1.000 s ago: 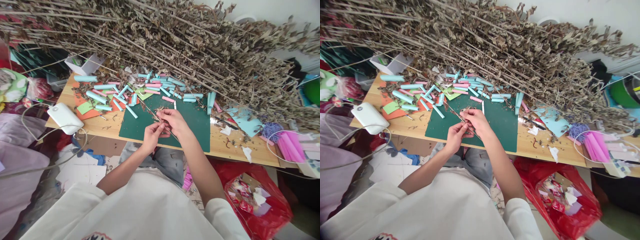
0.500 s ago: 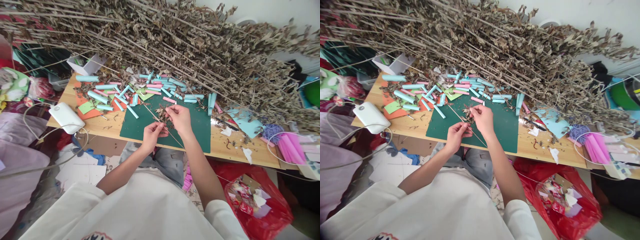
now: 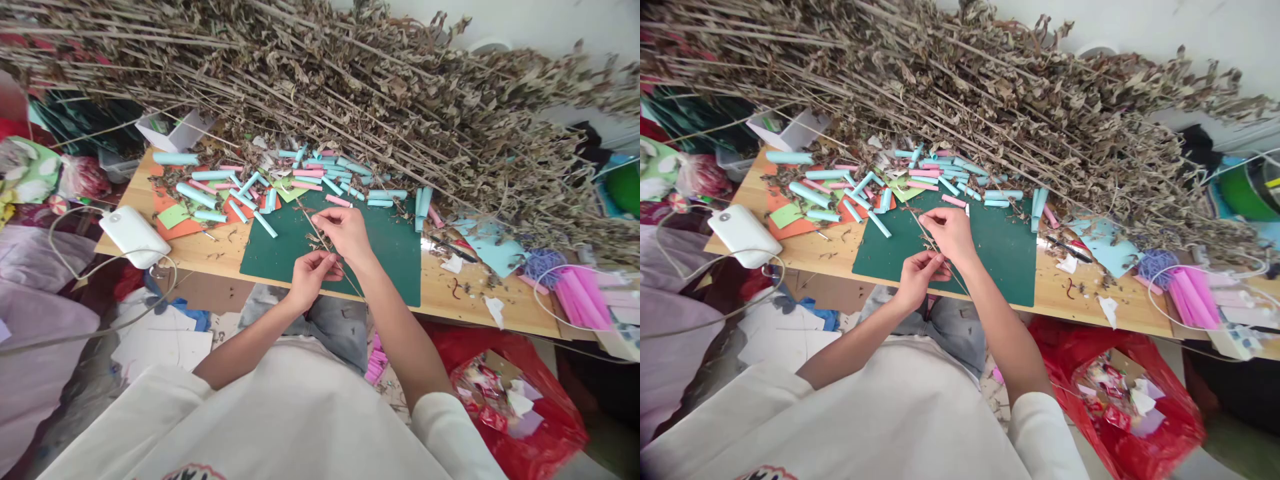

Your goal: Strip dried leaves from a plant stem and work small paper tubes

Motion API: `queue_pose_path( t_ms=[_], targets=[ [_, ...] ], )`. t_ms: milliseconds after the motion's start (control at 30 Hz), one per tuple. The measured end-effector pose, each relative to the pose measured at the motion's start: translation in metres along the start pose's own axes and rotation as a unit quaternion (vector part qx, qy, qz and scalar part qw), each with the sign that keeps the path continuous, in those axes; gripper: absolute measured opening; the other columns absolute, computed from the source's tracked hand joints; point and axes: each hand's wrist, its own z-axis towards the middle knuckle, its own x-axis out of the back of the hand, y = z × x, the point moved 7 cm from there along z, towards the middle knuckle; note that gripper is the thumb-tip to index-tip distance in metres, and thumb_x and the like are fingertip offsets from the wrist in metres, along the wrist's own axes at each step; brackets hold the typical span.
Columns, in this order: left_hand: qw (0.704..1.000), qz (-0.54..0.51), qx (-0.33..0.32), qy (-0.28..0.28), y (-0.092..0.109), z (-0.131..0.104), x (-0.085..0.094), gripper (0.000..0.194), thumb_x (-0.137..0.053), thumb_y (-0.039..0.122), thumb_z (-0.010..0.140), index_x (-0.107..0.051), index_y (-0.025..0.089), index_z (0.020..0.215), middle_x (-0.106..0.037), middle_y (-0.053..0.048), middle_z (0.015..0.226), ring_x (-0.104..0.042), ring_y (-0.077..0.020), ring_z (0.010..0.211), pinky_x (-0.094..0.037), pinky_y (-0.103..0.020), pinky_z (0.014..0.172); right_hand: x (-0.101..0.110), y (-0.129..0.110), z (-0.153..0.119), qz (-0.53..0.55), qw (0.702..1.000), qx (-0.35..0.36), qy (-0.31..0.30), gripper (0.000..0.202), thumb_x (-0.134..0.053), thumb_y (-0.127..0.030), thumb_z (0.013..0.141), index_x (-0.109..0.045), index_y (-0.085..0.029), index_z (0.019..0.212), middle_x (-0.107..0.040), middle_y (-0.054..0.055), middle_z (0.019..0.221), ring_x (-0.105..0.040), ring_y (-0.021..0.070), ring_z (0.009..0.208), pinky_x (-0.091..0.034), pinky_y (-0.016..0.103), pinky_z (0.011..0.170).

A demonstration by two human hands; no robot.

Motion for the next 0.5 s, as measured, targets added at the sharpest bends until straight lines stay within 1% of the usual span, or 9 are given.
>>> queue_pose_path(
  t_ms=[100,167,233,333,400,467,500],
  targets=[
    [1.000,-0.006,0.010,-0.009,-0.002,-0.004,-0.004,0.037,-0.077,0.047,0.073,-0.067,0.011,0.078,-0.069,-0.004,0.071,-0.067,-0.0119,0.061,-0.060,-0.024,0.060,0.010,0.002,0.004,-0.015,0.998,0.013,0.055,0.025,-0.061,-0.036,0.080,-0.072,-0.015,0.073,-0.059,-0.002,0.057,-0.048,0.0107,0.053,-0.036,0.024,0.055],
    [0.999,-0.009,0.022,-0.022,-0.005,-0.008,-0.007,0.037,-0.076,0.046,0.074,-0.068,0.011,0.078,-0.069,-0.005,0.070,-0.067,-0.0123,0.062,-0.060,-0.024,0.061,0.017,0.002,0.008,-0.046,0.996,0.022,0.072,0.026,-0.060,-0.037,0.081,-0.072,-0.015,0.073,-0.060,-0.001,0.057,-0.049,0.0115,0.054,-0.037,0.025,0.057],
    [0.999,-0.012,0.032,-0.028,-0.009,-0.012,-0.009,0.036,-0.075,0.046,0.075,-0.068,0.011,0.079,-0.069,-0.005,0.070,-0.067,-0.0123,0.062,-0.060,-0.025,0.061,0.022,0.004,0.011,-0.099,0.993,0.015,0.065,0.026,-0.061,-0.037,0.081,-0.073,-0.016,0.071,-0.062,-0.001,0.057,-0.051,0.0127,0.054,-0.037,0.025,0.058],
    [0.999,-0.017,0.041,-0.023,-0.014,-0.016,-0.007,0.035,-0.075,0.045,0.075,-0.068,0.011,0.080,-0.069,-0.004,0.071,-0.066,-0.0117,0.062,-0.059,-0.024,0.060,0.029,0.011,0.008,-0.177,0.984,-0.014,0.029,0.028,-0.058,-0.036,0.083,-0.073,-0.017,0.069,-0.063,0.000,0.056,-0.053,0.0137,0.054,-0.036,0.026,0.059],
    [0.998,-0.017,0.048,-0.026,-0.017,-0.018,-0.005,0.035,-0.075,0.045,0.075,-0.068,0.011,0.080,-0.069,-0.004,0.071,-0.066,-0.0118,0.062,-0.059,-0.024,0.060,0.038,0.013,-0.002,-0.195,0.980,-0.032,0.018,0.034,-0.053,-0.037,0.087,-0.072,-0.016,0.067,-0.062,0.000,0.053,-0.053,0.0130,0.052,-0.036,0.025,0.058],
    [0.998,-0.014,0.050,-0.032,-0.018,-0.020,-0.004,0.036,-0.075,0.046,0.075,-0.067,0.011,0.080,-0.069,-0.004,0.070,-0.066,-0.0123,0.062,-0.059,-0.024,0.060,0.049,0.012,-0.021,-0.188,0.981,-0.043,0.019,0.038,-0.051,-0.040,0.089,-0.072,-0.016,0.069,-0.062,0.000,0.053,-0.051,0.0119,0.049,-0.036,0.025,0.056],
    [0.998,-0.010,0.050,-0.034,-0.018,-0.020,-0.005,0.036,-0.075,0.046,0.075,-0.067,0.011,0.079,-0.069,-0.004,0.069,-0.066,-0.0127,0.062,-0.059,-0.025,0.060,0.054,0.010,-0.034,-0.177,0.983,-0.046,0.012,0.038,-0.051,-0.043,0.090,-0.072,-0.016,0.073,-0.064,0.000,0.056,-0.051,0.0115,0.049,-0.036,0.025,0.055]
  ],
)
